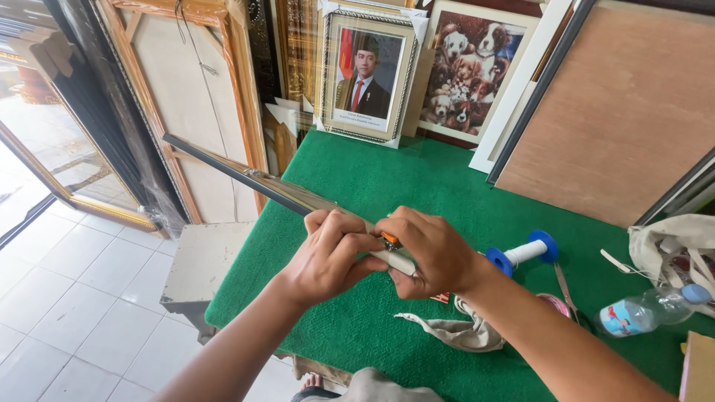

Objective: Cleaning the glass of a framed picture and applying cardboard corner protectors for final inspection and packaging.

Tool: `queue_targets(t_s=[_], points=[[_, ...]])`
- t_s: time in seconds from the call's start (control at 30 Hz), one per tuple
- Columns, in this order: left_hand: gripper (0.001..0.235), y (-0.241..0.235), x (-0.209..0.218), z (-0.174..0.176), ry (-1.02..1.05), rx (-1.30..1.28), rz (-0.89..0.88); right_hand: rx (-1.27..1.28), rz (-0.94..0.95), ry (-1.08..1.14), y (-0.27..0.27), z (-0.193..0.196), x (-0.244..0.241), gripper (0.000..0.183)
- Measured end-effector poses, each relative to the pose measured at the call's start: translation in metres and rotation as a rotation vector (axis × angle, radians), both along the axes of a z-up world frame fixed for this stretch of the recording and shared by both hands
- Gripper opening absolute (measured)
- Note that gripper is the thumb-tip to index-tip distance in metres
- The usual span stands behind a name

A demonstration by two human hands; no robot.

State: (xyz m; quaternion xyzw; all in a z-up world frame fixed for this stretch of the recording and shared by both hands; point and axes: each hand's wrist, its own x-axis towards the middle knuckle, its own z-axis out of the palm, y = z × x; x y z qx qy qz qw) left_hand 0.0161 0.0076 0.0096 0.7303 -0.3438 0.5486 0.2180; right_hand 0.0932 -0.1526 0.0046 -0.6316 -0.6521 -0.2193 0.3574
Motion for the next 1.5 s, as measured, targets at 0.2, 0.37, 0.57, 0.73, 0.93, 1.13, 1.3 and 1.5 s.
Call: queue_targets(t_s=[0.2,0.37,0.57,0.73,0.93,1.13,1.3,1.5], points=[[0.042,0.0,-0.002,0.006,0.067,0.024,0.056,0.041,-0.021,-0.023,0.002,-0.005,-0.001,0.037],[0.041,-0.001,0.001,0.003,0.07,0.022,0.062,0.08,-0.036,-0.111,0.005,0.0,0.003,0.029],[0.038,-0.003,0.007,0.005,0.065,0.008,0.047,0.145,-0.071,-0.174,0.005,0.004,0.006,0.027],[0.036,-0.004,0.026,0.013,0.022,-0.002,0.059,0.218,-0.107,-0.125,0.001,0.01,0.019,0.02],[0.044,0.007,0.078,0.033,0.171,-0.079,-0.03,0.516,-0.203,0.54,-0.009,0.013,0.038,0.021],[0.077,0.076,0.129,0.027,-0.056,-0.844,0.521,0.766,-0.496,0.905,-0.05,-0.009,0.086,0.022],[0.056,0.079,0.128,0.066,0.76,-0.883,0.259,0.945,-0.475,1.098,-0.077,0.0,0.106,0.031],[0.055,0.05,0.142,0.102,0.727,-0.786,0.244,0.948,-0.792,1.122,-0.089,0.005,0.109,0.042]])
